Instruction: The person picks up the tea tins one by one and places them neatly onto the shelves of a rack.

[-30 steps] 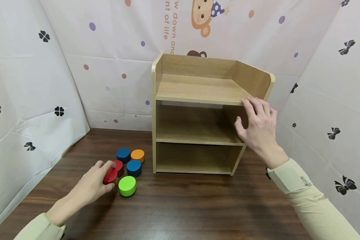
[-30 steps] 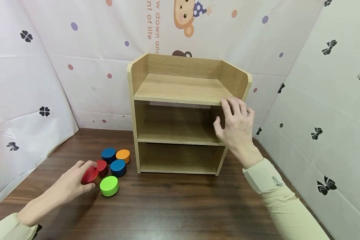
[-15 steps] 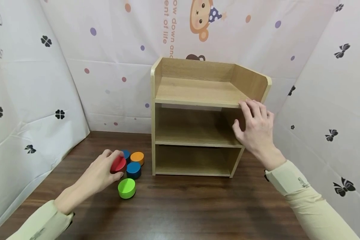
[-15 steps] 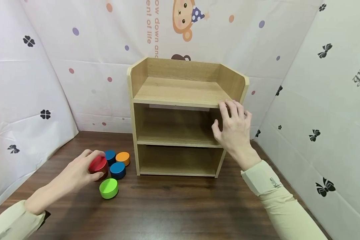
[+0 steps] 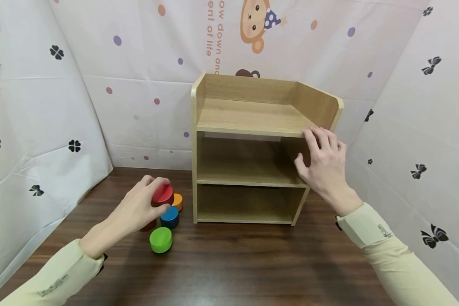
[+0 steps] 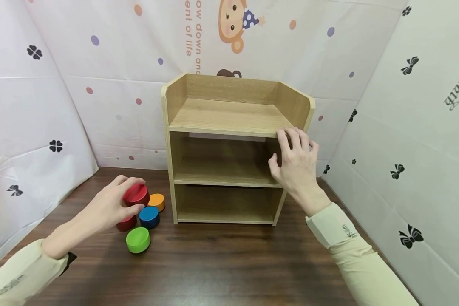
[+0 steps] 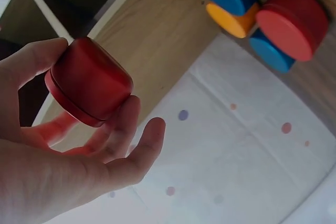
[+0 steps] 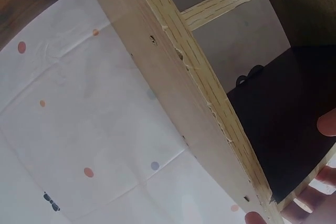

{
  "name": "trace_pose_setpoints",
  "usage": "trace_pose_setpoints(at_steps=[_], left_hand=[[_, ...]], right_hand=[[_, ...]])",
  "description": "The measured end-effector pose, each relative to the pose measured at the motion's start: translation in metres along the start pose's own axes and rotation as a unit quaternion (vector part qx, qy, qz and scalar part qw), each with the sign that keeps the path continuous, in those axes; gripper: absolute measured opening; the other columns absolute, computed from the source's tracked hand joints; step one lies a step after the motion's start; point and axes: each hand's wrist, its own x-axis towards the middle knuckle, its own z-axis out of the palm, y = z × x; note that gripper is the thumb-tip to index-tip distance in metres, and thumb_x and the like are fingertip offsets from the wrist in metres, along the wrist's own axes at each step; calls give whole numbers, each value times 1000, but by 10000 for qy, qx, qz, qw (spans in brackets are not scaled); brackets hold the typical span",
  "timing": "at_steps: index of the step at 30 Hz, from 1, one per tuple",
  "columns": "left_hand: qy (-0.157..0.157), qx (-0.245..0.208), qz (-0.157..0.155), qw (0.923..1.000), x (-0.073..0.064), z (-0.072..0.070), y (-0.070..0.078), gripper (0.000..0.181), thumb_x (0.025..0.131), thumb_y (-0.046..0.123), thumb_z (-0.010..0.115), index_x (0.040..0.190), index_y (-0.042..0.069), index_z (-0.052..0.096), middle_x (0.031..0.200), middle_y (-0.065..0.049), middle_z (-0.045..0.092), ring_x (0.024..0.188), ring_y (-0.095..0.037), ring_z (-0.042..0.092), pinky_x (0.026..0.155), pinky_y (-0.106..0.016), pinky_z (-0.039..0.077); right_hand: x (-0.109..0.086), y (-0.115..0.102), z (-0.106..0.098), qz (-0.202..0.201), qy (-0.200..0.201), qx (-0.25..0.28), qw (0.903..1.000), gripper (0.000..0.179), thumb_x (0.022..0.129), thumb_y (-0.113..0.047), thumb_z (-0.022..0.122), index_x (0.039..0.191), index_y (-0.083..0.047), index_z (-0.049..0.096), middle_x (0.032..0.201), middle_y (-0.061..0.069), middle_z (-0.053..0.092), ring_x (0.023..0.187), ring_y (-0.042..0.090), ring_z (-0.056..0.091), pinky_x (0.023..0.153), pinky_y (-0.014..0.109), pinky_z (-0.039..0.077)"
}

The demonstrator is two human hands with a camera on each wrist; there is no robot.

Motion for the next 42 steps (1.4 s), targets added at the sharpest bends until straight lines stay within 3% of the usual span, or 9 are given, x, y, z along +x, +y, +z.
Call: trace_pose_setpoints(at_steps=[11, 19, 36, 42], left_hand=[[160, -77, 210, 9996, 11, -12, 20, 50, 78, 21, 75, 124, 15, 57, 104, -11, 56, 86, -24, 55, 68, -35, 50], [243, -279, 424, 9984, 29, -20, 37, 48, 82, 24, 74, 125, 14, 57, 105, -9, 54, 84, -21, 54, 68, -31, 47], [190, -591, 870, 9943, 78, -61, 96, 46, 83, 28, 71, 125, 14, 58, 109, -10, 55, 92, -24, 56, 74, -37, 53], [93, -766, 862, 9933, 95, -75, 118, 45, 83, 26, 71, 124, 12, 58, 112, -12, 55, 99, -25, 54, 81, -39, 53]], right_hand=[[-3, -1, 0, 22, 30, 33, 10000, 49, 76, -17, 57, 123, -4, 55, 124, 18, 56, 118, 39, 47, 83, 59, 35], [-2, -2, 1, 39, 15, 24, 10000, 49, 75, -16, 59, 123, -4, 55, 125, 19, 55, 120, 39, 46, 82, 59, 35], [-1, -4, 3, 41, 100, 68, 9999, 49, 76, -17, 57, 123, -3, 55, 125, 20, 55, 119, 40, 46, 84, 59, 35], [0, -3, 2, 6, 37, 7, 10000, 48, 79, -21, 56, 123, -3, 54, 124, 20, 55, 120, 40, 45, 86, 60, 35]])
